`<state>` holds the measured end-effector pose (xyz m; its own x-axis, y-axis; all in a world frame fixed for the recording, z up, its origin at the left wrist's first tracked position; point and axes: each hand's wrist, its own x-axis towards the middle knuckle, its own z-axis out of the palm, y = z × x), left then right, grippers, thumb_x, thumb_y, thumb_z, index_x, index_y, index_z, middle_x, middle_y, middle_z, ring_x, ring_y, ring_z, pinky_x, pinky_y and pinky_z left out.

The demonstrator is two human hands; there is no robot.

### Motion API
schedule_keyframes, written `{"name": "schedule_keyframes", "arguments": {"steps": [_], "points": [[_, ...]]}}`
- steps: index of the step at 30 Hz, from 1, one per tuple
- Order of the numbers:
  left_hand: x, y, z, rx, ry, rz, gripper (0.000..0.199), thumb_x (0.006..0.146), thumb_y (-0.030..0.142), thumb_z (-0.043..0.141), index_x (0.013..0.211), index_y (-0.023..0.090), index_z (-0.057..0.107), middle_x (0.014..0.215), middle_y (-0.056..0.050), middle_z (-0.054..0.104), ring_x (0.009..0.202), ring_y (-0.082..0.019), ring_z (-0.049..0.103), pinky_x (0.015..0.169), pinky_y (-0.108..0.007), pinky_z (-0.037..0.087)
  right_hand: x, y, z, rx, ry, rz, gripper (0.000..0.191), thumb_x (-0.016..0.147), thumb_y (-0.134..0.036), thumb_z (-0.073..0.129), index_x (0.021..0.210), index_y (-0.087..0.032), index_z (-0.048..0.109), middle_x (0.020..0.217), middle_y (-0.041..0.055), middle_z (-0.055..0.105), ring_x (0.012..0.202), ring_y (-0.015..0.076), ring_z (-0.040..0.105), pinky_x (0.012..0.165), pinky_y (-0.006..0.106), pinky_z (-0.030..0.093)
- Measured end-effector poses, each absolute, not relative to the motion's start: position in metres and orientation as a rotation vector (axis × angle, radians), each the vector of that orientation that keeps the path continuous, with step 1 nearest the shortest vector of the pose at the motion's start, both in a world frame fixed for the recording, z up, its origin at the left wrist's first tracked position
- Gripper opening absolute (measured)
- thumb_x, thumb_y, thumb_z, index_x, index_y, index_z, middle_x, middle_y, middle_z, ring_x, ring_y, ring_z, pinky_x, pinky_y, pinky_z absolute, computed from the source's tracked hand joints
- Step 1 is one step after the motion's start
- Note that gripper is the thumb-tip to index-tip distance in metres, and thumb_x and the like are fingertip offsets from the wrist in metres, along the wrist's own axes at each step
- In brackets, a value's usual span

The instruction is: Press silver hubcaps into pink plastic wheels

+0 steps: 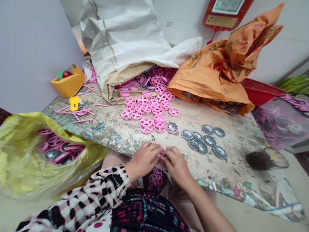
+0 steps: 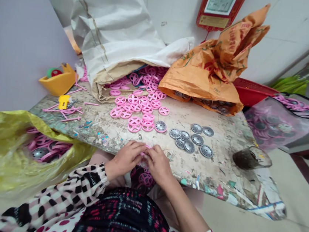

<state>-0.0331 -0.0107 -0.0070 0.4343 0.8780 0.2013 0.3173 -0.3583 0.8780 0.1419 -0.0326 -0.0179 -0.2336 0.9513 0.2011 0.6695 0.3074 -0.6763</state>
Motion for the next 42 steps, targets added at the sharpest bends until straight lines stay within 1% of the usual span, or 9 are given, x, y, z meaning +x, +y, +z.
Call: {"name": "schedule_keyframes", "arguments": {"steps": [4, 9, 14, 22, 27, 31, 33, 37, 42], "points": [[-0.028, -0.002, -0.013, 1.646, 1.078, 0.869, 0.014, 0.078, 0.026, 0.061, 0.086, 0.021, 0.071, 0.083, -0.006, 0.067, 0.084, -0.02, 0.056, 0.088, -0.034, 0.041, 0.155, -0.008, -0.015, -1.52, -1.793, 0.566, 0.023, 0.09, -0.032, 0.045, 0.091, -0.019, 0.064, 0.089, 0.0057, 0.061, 0.087, 0.018, 0.056, 0.08, 0.031, 0.043], [-0.024, 0.007, -0.026, 0.958, 1.076, 0.979, 0.027, 0.065, 0.037, 0.074, 0.078, 0.014, 0.068, 0.071, -0.001, 0.063, 0.066, -0.012, 0.055, 0.065, -0.023, 0.043, 0.178, 0.052, -0.016, -1.821, -1.963, 0.245, 0.033, 0.092, -0.027, 0.04, 0.114, -0.013, 0.062, 0.112, 0.0127, 0.062, 0.106, 0.0242, 0.053, 0.094, 0.038, 0.036], [-0.028, 0.013, -0.025, 0.778, 1.054, 0.956, 0.04, 0.056, 0.041, 0.081, 0.08, 0.012, 0.067, 0.071, -0.001, 0.062, 0.064, -0.01, 0.055, 0.063, -0.021, 0.045, 0.176, 0.095, -0.018, -1.926, -2.159, 0.183, 0.041, 0.093, -0.023, 0.038, 0.131, -0.013, 0.051, 0.137, 0.0149, 0.049, 0.119, 0.0266, 0.045, 0.096, 0.039, 0.034], [-0.028, 0.01, -0.032, 0.802, 1.065, 1.035, 0.039, 0.066, 0.044, 0.075, 0.091, 0.013, 0.068, 0.077, -0.002, 0.063, 0.066, -0.011, 0.056, 0.065, -0.022, 0.046, 0.172, 0.093, -0.009, -1.925, -2.359, 0.228, 0.037, 0.086, -0.04, 0.054, 0.115, -0.019, 0.062, 0.119, 0.0138, 0.061, 0.109, 0.0298, 0.052, 0.09, 0.041, 0.037], [-0.031, 0.014, -0.033, 1.292, 1.261, 1.07, 0.023, 0.076, 0.031, 0.064, 0.094, 0.018, 0.072, 0.082, -0.004, 0.065, 0.079, -0.016, 0.057, 0.076, -0.026, 0.045, 0.174, 0.075, 0.0, -1.913, -2.479, 0.22, 0.042, 0.079, -0.044, 0.061, 0.114, -0.021, 0.062, 0.108, 0.0115, 0.064, 0.097, 0.0256, 0.058, 0.082, 0.034, 0.04], [-0.039, 0.018, -0.024, 1.559, 1.433, 1.095, 0.033, 0.071, 0.019, 0.065, 0.104, 0.02, 0.07, 0.089, -0.005, 0.059, 0.084, -0.018, 0.056, 0.083, -0.029, 0.043, 0.175, 0.055, -0.001, -1.91, -2.389, 0.182, 0.04, 0.079, -0.043, 0.058, 0.109, -0.017, 0.063, 0.097, 0.0121, 0.064, 0.091, 0.0246, 0.059, 0.08, 0.034, 0.041], [-0.039, 0.016, -0.019, 1.51, 1.393, 1.12, 0.035, 0.072, 0.022, 0.066, 0.107, 0.021, 0.069, 0.095, -0.006, 0.059, 0.085, -0.017, 0.056, 0.081, -0.028, 0.044, 0.17, 0.039, -0.003, -1.801, -2.272, 0.164, 0.044, 0.079, -0.043, 0.058, 0.113, -0.014, 0.061, 0.101, 0.0132, 0.062, 0.095, 0.0258, 0.057, 0.085, 0.036, 0.042], [-0.027, 0.008, -0.007, 1.02, 1.07, 0.96, 0.041, 0.073, 0.037, 0.07, 0.109, 0.018, 0.063, 0.089, -0.005, 0.063, 0.073, -0.014, 0.058, 0.067, -0.025, 0.046, 0.15, 0.0, 0.0, -1.434, -2.093, 0.185, 0.049, 0.079, -0.037, 0.059, 0.123, -0.015, 0.053, 0.118, 0.0136, 0.056, 0.11, 0.0263, 0.05, 0.096, 0.041, 0.041], [-0.017, -0.002, 0.007, 0.737, 0.795, 0.845, 0.04, 0.066, 0.04, 0.077, 0.092, 0.014, 0.062, 0.088, -0.005, 0.064, 0.072, -0.015, 0.06, 0.065, -0.028, 0.051, 0.136, -0.031, 0.014, -1.32, -1.894, 0.374, 0.045, 0.082, -0.036, 0.059, 0.124, -0.02, 0.052, 0.119, 0.0115, 0.053, 0.112, 0.0245, 0.049, 0.096, 0.041, 0.042]]}}
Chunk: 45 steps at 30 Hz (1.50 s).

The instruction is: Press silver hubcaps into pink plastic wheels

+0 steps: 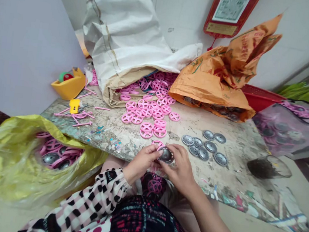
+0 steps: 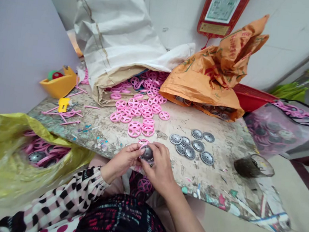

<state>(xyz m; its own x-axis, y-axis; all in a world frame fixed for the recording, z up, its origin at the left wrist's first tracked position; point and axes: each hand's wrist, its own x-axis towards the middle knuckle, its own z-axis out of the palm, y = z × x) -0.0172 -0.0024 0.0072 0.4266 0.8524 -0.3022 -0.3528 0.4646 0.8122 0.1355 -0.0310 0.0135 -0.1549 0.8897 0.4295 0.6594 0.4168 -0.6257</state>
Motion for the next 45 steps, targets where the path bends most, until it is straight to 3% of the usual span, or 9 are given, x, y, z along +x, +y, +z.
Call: {"name": "schedule_keyframes", "arguments": {"steps": [9, 14, 18, 24, 28, 31, 37, 42, 45], "points": [[-0.013, -0.017, 0.013, 0.95, 0.828, 0.855, 0.032, 0.069, 0.04, 0.072, 0.083, 0.014, 0.059, 0.076, -0.001, 0.057, 0.062, -0.013, 0.057, 0.056, -0.026, 0.051, 0.133, -0.042, 0.019, -1.39, -1.317, 0.941, 0.023, 0.079, -0.04, 0.061, 0.089, -0.019, 0.062, 0.08, 0.0025, 0.064, 0.072, 0.0162, 0.057, 0.067, 0.028, 0.046], [-0.014, -0.019, 0.001, 0.985, 0.861, 0.795, 0.031, 0.07, 0.041, 0.069, 0.083, 0.015, 0.06, 0.073, -0.001, 0.058, 0.062, -0.014, 0.056, 0.055, -0.026, 0.049, 0.134, -0.047, 0.004, -1.398, -1.227, 1.008, 0.025, 0.077, -0.042, 0.061, 0.087, -0.019, 0.062, 0.076, 0.0016, 0.063, 0.068, 0.0159, 0.056, 0.065, 0.028, 0.045], [-0.022, -0.017, -0.007, 1.27, 1.067, 0.826, 0.031, 0.075, 0.032, 0.065, 0.102, 0.017, 0.064, 0.081, -0.003, 0.062, 0.067, -0.013, 0.056, 0.061, -0.024, 0.045, 0.143, -0.064, -0.012, -1.502, -1.578, 1.133, 0.017, 0.081, -0.035, 0.057, 0.088, -0.021, 0.063, 0.08, 0.0011, 0.064, 0.074, 0.0174, 0.058, 0.069, 0.029, 0.045], [-0.036, -0.002, -0.019, 1.664, 1.312, 0.926, 0.022, 0.083, 0.022, 0.052, 0.099, 0.019, 0.067, 0.097, -0.005, 0.065, 0.089, -0.017, 0.059, 0.08, -0.028, 0.046, 0.143, -0.1, -0.022, -1.717, -2.193, 0.648, 0.026, 0.089, -0.031, 0.051, 0.11, -0.023, 0.064, 0.099, 0.0071, 0.063, 0.09, 0.0218, 0.059, 0.078, 0.033, 0.044], [-0.039, 0.012, -0.024, 1.968, 1.429, 0.853, 0.029, 0.083, 0.015, 0.048, 0.105, 0.019, 0.065, 0.102, -0.006, 0.059, 0.095, -0.017, 0.057, 0.086, -0.03, 0.045, 0.163, -0.073, -0.016, -1.725, -2.104, 0.411, 0.031, 0.095, -0.037, 0.041, 0.101, -0.02, 0.066, 0.092, 0.0063, 0.064, 0.089, 0.0188, 0.057, 0.079, 0.029, 0.042], [-0.034, 0.022, -0.022, 2.082, 1.505, 0.753, 0.032, 0.084, 0.02, 0.05, 0.113, 0.018, 0.062, 0.11, -0.008, 0.055, 0.105, -0.021, 0.054, 0.092, -0.033, 0.043, 0.189, -0.03, -0.011, -1.868, -2.014, 0.202, 0.032, 0.095, -0.034, 0.039, 0.098, -0.018, 0.067, 0.097, 0.0075, 0.065, 0.093, 0.0208, 0.056, 0.085, 0.032, 0.04], [-0.025, 0.038, -0.013, 2.072, 1.629, 0.397, 0.059, 0.075, 0.033, 0.065, 0.13, 0.016, 0.048, 0.12, -0.013, 0.048, 0.114, -0.028, 0.049, 0.094, -0.036, 0.04, 0.207, 0.031, -0.012, -2.198, -2.082, -0.132, 0.037, 0.092, -0.029, 0.044, 0.124, -0.018, 0.057, 0.127, 0.0106, 0.057, 0.119, 0.0339, 0.043, 0.096, 0.047, 0.032], [-0.024, 0.046, -0.01, 1.929, 1.556, 0.409, 0.055, 0.064, 0.031, 0.074, 0.113, 0.017, 0.052, 0.1, -0.007, 0.057, 0.096, -0.024, 0.056, 0.082, -0.032, 0.043, 0.204, 0.041, -0.013, -2.067, -2.279, -0.239, 0.031, 0.092, -0.02, 0.041, 0.113, -0.016, 0.063, 0.104, 0.0118, 0.067, 0.108, 0.0294, 0.053, 0.105, 0.054, 0.017], [-0.022, 0.043, -0.015, 1.683, 1.433, 0.601, 0.041, 0.063, 0.017, 0.07, 0.1, 0.019, 0.051, 0.075, 0.002, 0.055, 0.07, -0.016, 0.055, 0.066, -0.026, 0.043, 0.199, 0.035, -0.006, -1.948, -2.059, -0.123, 0.031, 0.093, -0.024, 0.038, 0.107, -0.015, 0.065, 0.096, 0.0121, 0.067, 0.097, 0.0254, 0.056, 0.099, 0.046, 0.03]]}}
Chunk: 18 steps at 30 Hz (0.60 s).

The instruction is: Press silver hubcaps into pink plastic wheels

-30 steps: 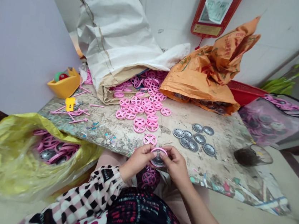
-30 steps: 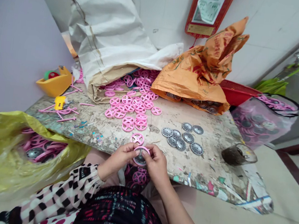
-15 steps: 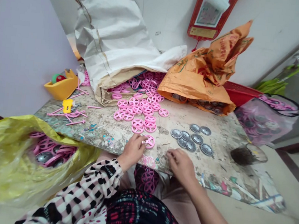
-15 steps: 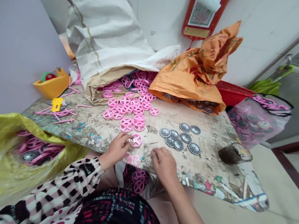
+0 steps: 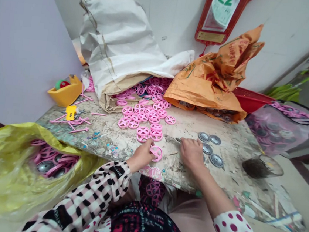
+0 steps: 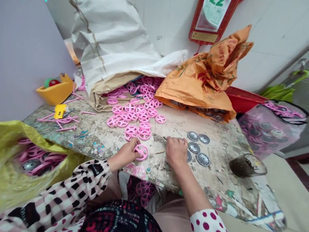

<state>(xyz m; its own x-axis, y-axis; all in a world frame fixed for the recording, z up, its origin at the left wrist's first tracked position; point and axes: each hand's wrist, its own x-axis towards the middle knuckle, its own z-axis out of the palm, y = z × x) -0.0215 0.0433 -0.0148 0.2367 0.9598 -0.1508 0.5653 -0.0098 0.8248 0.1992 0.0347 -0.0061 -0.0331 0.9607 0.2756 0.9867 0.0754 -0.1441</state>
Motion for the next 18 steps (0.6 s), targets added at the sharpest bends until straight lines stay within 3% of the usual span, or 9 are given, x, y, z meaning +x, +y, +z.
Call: {"name": "schedule_keyframes", "arguments": {"steps": [3, 6, 9, 13, 18], "points": [[-0.016, 0.035, -0.017, 1.215, 1.205, 0.751, 0.03, 0.067, 0.016, 0.065, 0.092, 0.019, 0.049, 0.068, 0.004, 0.053, 0.057, -0.011, 0.052, 0.057, -0.023, 0.043, 0.182, 0.019, 0.0, -1.687, -1.686, 0.243, 0.031, 0.092, -0.035, 0.043, 0.1, -0.015, 0.064, 0.092, 0.0097, 0.065, 0.088, 0.0211, 0.057, 0.082, 0.034, 0.042], [-0.011, 0.024, -0.011, 0.783, 0.929, 0.755, 0.029, 0.071, 0.022, 0.066, 0.094, 0.017, 0.05, 0.071, 0.0, 0.057, 0.058, -0.013, 0.057, 0.058, -0.027, 0.049, 0.157, -0.003, -0.001, -1.486, -1.396, 0.573, 0.029, 0.089, -0.041, 0.049, 0.098, -0.017, 0.063, 0.091, 0.0064, 0.064, 0.085, 0.0181, 0.058, 0.077, 0.03, 0.045], [-0.009, 0.014, -0.005, 0.59, 0.764, 0.773, 0.031, 0.071, 0.026, 0.07, 0.094, 0.016, 0.05, 0.079, -0.003, 0.061, 0.066, -0.014, 0.062, 0.064, -0.028, 0.053, 0.135, -0.021, -0.007, -1.493, -1.396, 0.526, 0.026, 0.087, -0.04, 0.052, 0.094, -0.018, 0.064, 0.088, 0.0052, 0.06, 0.085, 0.0178, 0.056, 0.079, 0.031, 0.044], [-0.008, 0.004, -0.002, 0.575, 0.745, 0.82, 0.037, 0.067, 0.026, 0.076, 0.093, 0.017, 0.05, 0.083, -0.003, 0.062, 0.066, -0.013, 0.062, 0.061, -0.027, 0.053, 0.125, -0.031, -0.009, -1.502, -1.435, 0.357, 0.027, 0.086, -0.041, 0.054, 0.097, -0.017, 0.06, 0.091, 0.0061, 0.054, 0.082, 0.0172, 0.052, 0.076, 0.032, 0.045], [-0.008, -0.002, 0.002, 0.637, 0.756, 0.834, 0.041, 0.063, 0.03, 0.078, 0.089, 0.016, 0.051, 0.08, -0.002, 0.062, 0.062, -0.014, 0.061, 0.057, -0.026, 0.053, 0.131, -0.032, -0.006, -1.52, -1.437, 0.691, 0.034, 0.086, -0.043, 0.053, 0.11, -0.018, 0.055, 0.091, 0.0045, 0.061, 0.078, 0.016, 0.056, 0.072, 0.029, 0.045]]}}
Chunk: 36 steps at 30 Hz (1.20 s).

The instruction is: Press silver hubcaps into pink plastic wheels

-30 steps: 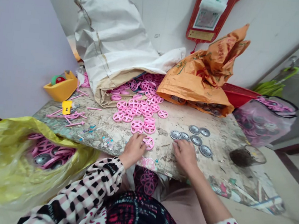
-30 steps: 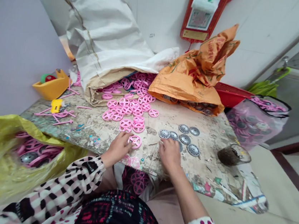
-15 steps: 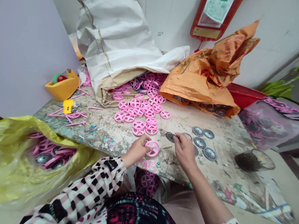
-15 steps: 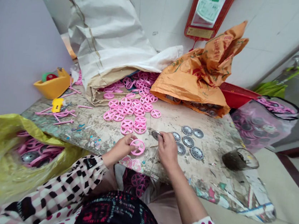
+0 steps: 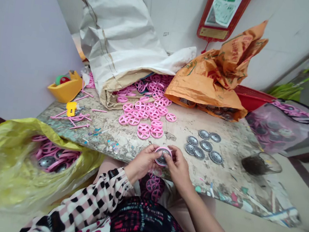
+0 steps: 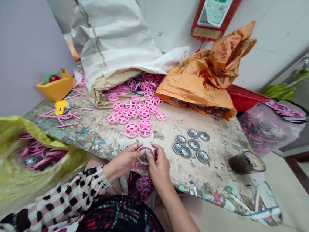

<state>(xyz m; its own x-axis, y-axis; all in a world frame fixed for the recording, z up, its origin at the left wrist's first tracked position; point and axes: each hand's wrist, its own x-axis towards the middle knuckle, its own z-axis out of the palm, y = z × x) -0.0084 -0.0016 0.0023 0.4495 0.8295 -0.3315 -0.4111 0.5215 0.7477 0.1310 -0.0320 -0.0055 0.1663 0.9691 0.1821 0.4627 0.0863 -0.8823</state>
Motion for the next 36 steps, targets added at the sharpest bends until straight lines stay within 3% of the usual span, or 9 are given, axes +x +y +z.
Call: {"name": "schedule_keyframes", "arguments": {"steps": [4, 9, 15, 20, 25, 29, 32, 36], "points": [[-0.005, -0.007, 0.004, 0.715, 0.823, 0.832, 0.043, 0.061, 0.035, 0.078, 0.086, 0.015, 0.05, 0.074, -0.001, 0.06, 0.057, -0.013, 0.059, 0.051, -0.026, 0.051, 0.134, -0.037, -0.006, -1.487, -1.455, 0.766, 0.025, 0.088, -0.041, 0.05, 0.099, -0.02, 0.06, 0.088, 0.0022, 0.065, 0.079, 0.0158, 0.058, 0.072, 0.027, 0.045], [-0.003, -0.01, -0.003, 0.813, 0.881, 0.778, 0.042, 0.064, 0.04, 0.074, 0.089, 0.016, 0.049, 0.078, -0.001, 0.058, 0.061, -0.013, 0.058, 0.053, -0.025, 0.05, 0.135, -0.045, -0.014, -1.504, -1.379, 0.784, 0.029, 0.087, -0.042, 0.05, 0.101, -0.02, 0.06, 0.093, 0.0038, 0.066, 0.085, 0.0173, 0.059, 0.076, 0.029, 0.046], [-0.01, -0.014, -0.015, 1.241, 0.985, 0.629, 0.031, 0.069, 0.025, 0.067, 0.092, 0.02, 0.047, 0.075, 0.004, 0.055, 0.061, -0.01, 0.055, 0.054, -0.02, 0.045, 0.135, -0.053, -0.03, -1.453, -1.279, 0.93, 0.029, 0.085, -0.043, 0.052, 0.1, -0.019, 0.057, 0.085, 0.0024, 0.063, 0.076, 0.016, 0.057, 0.071, 0.029, 0.047], [-0.016, -0.02, -0.012, 1.458, 1.027, 0.563, 0.026, 0.073, 0.022, 0.061, 0.096, 0.021, 0.05, 0.073, 0.005, 0.056, 0.058, -0.01, 0.054, 0.055, -0.02, 0.042, 0.138, -0.062, -0.034, -1.422, -1.265, 0.973, 0.027, 0.085, -0.044, 0.053, 0.099, -0.02, 0.056, 0.084, 0.0017, 0.061, 0.076, 0.0157, 0.057, 0.07, 0.028, 0.046], [-0.035, -0.003, -0.005, 1.461, 0.989, 0.496, 0.032, 0.073, 0.032, 0.065, 0.1, 0.017, 0.056, 0.061, 0.005, 0.052, 0.054, -0.01, 0.049, 0.052, -0.02, 0.037, 0.148, -0.082, -0.029, -1.525, -1.72, 0.867, 0.025, 0.091, -0.038, 0.048, 0.105, -0.024, 0.063, 0.09, 0.0041, 0.057, 0.085, 0.0171, 0.057, 0.077, 0.029, 0.046], [-0.058, 0.029, -0.011, 1.524, 1.362, 0.762, 0.022, 0.081, 0.03, 0.054, 0.097, 0.016, 0.061, 0.062, 0.003, 0.051, 0.057, -0.011, 0.049, 0.055, -0.021, 0.038, 0.151, -0.101, -0.035, -1.578, -2.217, 0.58, 0.028, 0.094, -0.033, 0.041, 0.108, -0.027, 0.065, 0.087, 0.0052, 0.056, 0.076, 0.0172, 0.056, 0.068, 0.029, 0.045], [-0.069, 0.053, -0.016, 1.738, 1.587, 0.856, 0.02, 0.083, 0.027, 0.051, 0.094, 0.018, 0.065, 0.076, -0.002, 0.059, 0.074, -0.014, 0.056, 0.067, -0.024, 0.043, 0.152, -0.105, -0.038, -1.597, -2.307, 0.366, 0.029, 0.095, -0.036, 0.042, 0.109, -0.025, 0.065, 0.088, 0.0064, 0.058, 0.077, 0.0182, 0.057, 0.068, 0.03, 0.046], [-0.071, 0.077, -0.015, 2.042, 1.787, 0.779, 0.029, 0.085, 0.023, 0.05, 0.11, 0.019, 0.063, 0.106, -0.009, 0.058, 0.096, -0.02, 0.056, 0.083, -0.03, 0.043, 0.168, -0.091, -0.031, -1.644, -2.2, 0.259, 0.034, 0.097, -0.038, 0.036, 0.107, -0.023, 0.065, 0.092, 0.0066, 0.06, 0.084, 0.0174, 0.058, 0.074, 0.029, 0.045]]}}
